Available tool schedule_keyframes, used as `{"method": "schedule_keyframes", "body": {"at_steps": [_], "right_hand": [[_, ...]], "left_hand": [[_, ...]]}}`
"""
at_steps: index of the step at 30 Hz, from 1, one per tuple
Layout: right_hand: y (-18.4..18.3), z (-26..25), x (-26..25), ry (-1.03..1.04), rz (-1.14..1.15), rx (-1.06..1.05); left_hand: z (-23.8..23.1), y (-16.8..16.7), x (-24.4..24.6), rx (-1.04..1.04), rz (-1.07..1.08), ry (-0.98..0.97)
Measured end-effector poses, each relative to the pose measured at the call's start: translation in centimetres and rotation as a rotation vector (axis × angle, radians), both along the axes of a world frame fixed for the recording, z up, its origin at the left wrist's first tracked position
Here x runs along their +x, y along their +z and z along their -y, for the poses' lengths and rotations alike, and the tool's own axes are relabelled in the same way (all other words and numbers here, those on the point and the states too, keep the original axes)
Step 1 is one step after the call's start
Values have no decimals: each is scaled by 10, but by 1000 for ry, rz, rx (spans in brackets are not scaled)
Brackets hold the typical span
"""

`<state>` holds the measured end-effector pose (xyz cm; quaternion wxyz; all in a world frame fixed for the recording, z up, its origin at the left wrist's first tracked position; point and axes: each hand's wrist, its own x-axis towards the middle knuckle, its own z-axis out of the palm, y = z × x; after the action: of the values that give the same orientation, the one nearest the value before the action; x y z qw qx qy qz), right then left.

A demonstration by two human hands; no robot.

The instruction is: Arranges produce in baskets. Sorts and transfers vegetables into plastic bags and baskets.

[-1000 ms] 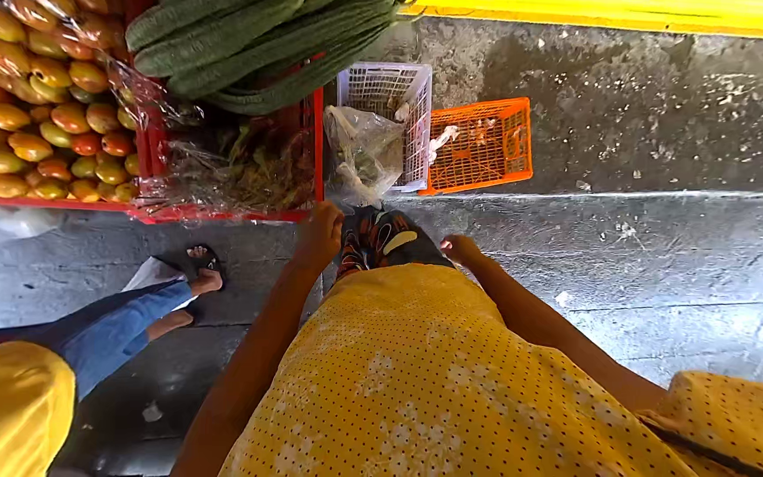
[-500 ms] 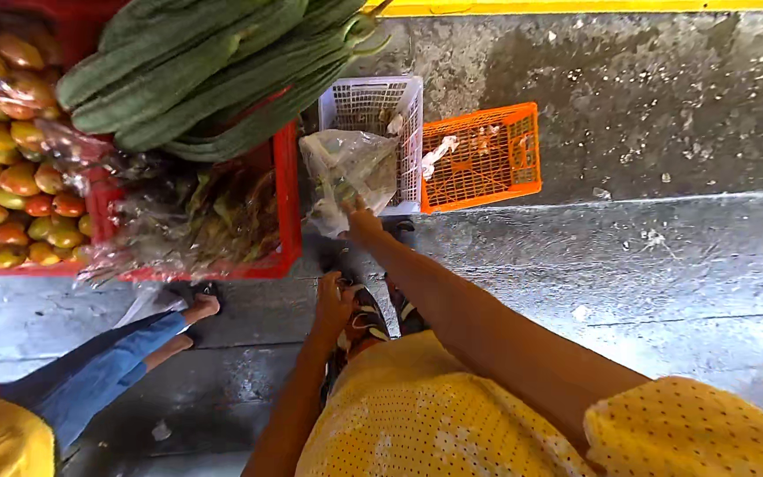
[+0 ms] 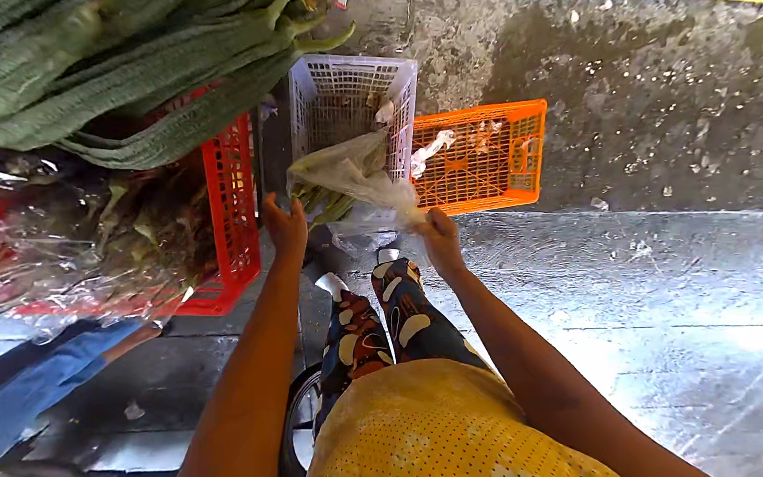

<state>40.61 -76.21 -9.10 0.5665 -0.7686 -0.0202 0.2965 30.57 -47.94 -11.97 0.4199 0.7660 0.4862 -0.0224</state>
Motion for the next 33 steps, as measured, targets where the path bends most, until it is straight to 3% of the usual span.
{"method": "schedule_keyframes", "body": {"at_steps": [3,7,10,13,20,22,25,27,30,33], "right_hand": [[3,11,-4,44,-38,-55],[-1,15,-11,108,-86,-123],[-11,12,-14,77,-199,-49],[-18,2,-21,-18,-383,58],[9,-45,-34,-61,-434,174],[11,-57,-36,-80,-471,172],[6,-68,-37,-15,-431,106],[2,-75,-35,80,-396,103],[-1,-83,-30,234,-378,82],[-9,-76,-29,313,-301,87]], "left_hand": [[-9,-20,17,-27,-33,28],[-25,-25,38,49,-149,-277],[-36,-25,52,83,-247,-484],[-36,-9,64,-10,-210,-497],[31,59,53,-30,-13,-522],[49,66,38,-116,-90,-590],[72,45,16,-206,-336,-684],[74,25,2,-337,-385,-640],[66,14,-8,-570,-231,-372],[63,11,-10,-613,-192,-337]]}}
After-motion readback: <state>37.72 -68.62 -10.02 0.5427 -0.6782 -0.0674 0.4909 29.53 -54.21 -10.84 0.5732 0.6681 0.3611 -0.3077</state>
